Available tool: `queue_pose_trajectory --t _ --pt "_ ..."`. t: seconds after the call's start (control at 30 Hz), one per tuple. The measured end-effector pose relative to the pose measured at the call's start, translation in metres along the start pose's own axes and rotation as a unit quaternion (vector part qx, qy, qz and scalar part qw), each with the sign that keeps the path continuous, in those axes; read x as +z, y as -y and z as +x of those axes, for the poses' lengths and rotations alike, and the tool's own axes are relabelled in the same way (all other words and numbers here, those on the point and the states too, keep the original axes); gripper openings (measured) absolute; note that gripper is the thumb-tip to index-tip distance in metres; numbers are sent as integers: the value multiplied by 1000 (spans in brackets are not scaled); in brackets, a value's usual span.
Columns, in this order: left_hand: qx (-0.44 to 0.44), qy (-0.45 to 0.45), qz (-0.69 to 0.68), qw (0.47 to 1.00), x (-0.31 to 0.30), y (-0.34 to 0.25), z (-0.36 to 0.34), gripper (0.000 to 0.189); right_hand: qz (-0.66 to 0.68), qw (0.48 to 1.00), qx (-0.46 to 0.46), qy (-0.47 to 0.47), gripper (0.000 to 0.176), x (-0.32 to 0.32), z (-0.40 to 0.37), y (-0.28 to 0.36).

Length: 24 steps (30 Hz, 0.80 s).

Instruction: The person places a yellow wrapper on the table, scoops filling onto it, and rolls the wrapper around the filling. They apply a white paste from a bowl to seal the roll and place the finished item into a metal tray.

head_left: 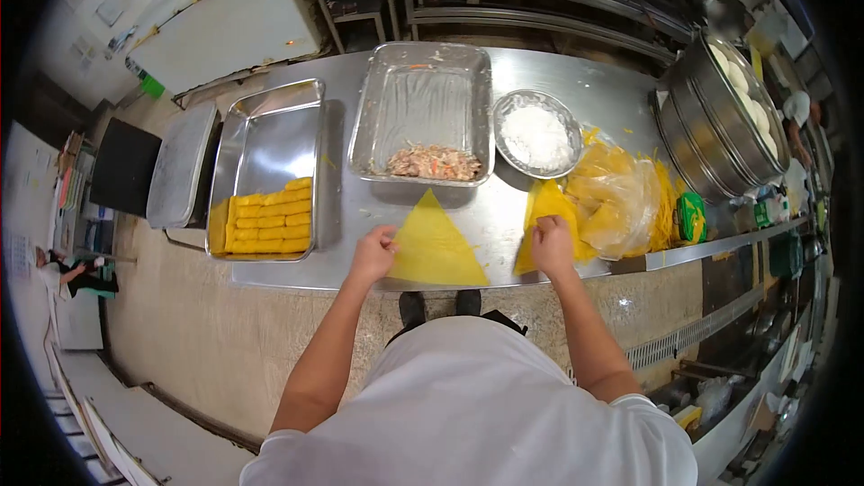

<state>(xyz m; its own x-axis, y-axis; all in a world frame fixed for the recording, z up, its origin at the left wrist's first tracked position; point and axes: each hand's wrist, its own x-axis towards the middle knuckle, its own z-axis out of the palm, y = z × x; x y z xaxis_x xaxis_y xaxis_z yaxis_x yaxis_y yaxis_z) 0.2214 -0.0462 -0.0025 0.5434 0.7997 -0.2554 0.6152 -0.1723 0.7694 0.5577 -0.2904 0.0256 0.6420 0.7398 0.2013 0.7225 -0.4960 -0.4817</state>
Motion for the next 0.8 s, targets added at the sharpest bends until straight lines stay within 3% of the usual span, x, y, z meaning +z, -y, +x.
queue_pose_trajectory --t 0.2,0.3,0.5,0.6,0.7,0.8 --pt "-8 -103 -15 995 -24 6 -12 51 39 999 -33 -12 22 -6 4 43" --pt "14 -64 71 995 -28 22 -20 63 80 994 -67 30 23 10 -4 80" --pt "-15 -16 65 998 -40 20 -36 68 16 991 -64 120 30 53 -30 142" --pt "0 -16 85 996 -49 16 -43 69 -56 988 -54 134 33 64 -19 148" --pt "-8 -11 93 996 -61 9 -54 66 -58 994 -52 82 33 61 -1 149" --pt "111 -70 45 990 -56 18 -58 50 -33 996 -60 54 31 52 -1 155"
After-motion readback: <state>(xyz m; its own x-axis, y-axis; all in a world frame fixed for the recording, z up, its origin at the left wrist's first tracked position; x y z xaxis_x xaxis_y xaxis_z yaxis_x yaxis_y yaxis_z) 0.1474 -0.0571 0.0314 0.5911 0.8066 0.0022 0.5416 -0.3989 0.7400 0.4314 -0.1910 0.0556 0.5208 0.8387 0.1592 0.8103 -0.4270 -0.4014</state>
